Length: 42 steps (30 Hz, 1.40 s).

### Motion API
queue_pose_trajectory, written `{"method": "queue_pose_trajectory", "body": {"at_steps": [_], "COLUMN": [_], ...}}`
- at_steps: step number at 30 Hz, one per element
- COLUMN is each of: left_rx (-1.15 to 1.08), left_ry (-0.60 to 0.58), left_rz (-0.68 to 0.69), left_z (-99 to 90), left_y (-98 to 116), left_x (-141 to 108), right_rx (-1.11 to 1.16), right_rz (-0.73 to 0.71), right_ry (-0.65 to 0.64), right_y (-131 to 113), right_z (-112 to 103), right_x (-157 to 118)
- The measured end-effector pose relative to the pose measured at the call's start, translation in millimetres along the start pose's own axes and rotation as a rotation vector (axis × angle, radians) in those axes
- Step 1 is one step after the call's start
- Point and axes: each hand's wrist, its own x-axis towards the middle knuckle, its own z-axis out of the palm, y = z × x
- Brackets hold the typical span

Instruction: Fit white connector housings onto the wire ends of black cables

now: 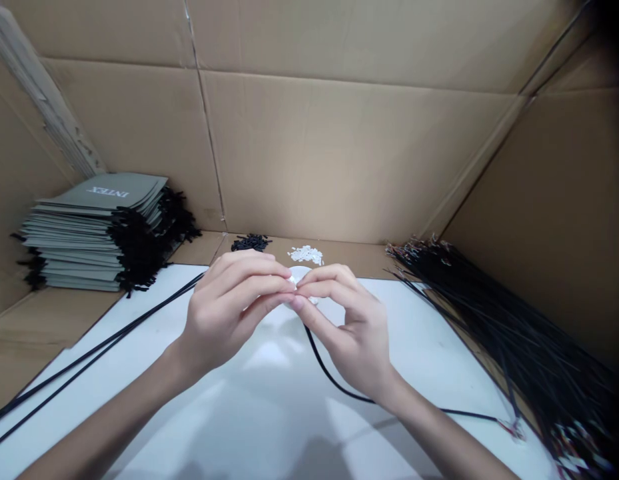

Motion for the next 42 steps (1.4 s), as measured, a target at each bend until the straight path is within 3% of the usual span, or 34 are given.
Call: {"method": "queue_pose_trajectory", "body": {"at_steps": [2, 5, 9, 13, 20, 27, 42], "left_rx": [-0.066, -0.230, -0.551, -0.822, -1.008, -1.254, -1.282], "left_ry": [-0.030, -0.171, -0.351, -0.330, -0.389, -0.393, -0.386], "left_rz": [-0.127, -0.437, -0.774, -0.945, -1.211, -1.309, -1.356], "left_z": [-2.9, -8.1, -11.0, -9.8, -6.9, -1.9, -2.6], "left_y": [2, 4, 4, 2, -4, -5, -3], "left_x": [2, 7, 13, 14, 9, 7, 6], "right_rx": [0.199, 0.418, 0.555, 0.640, 0.650, 0.721, 0.726], "right_rz": [0.176, 0.386, 0.499, 0.553, 0.641, 0.688, 0.759], "right_ry": [-0.062, -0.114, -0.156, -0.196, -0.265, -0.272, -0.232], "right_y": [1, 3, 3, 3, 0, -3, -4], "right_z": [-2, -3, -4, -5, -10, -10, -7], "right_x": [2, 5, 8, 9, 12, 13, 10]}}
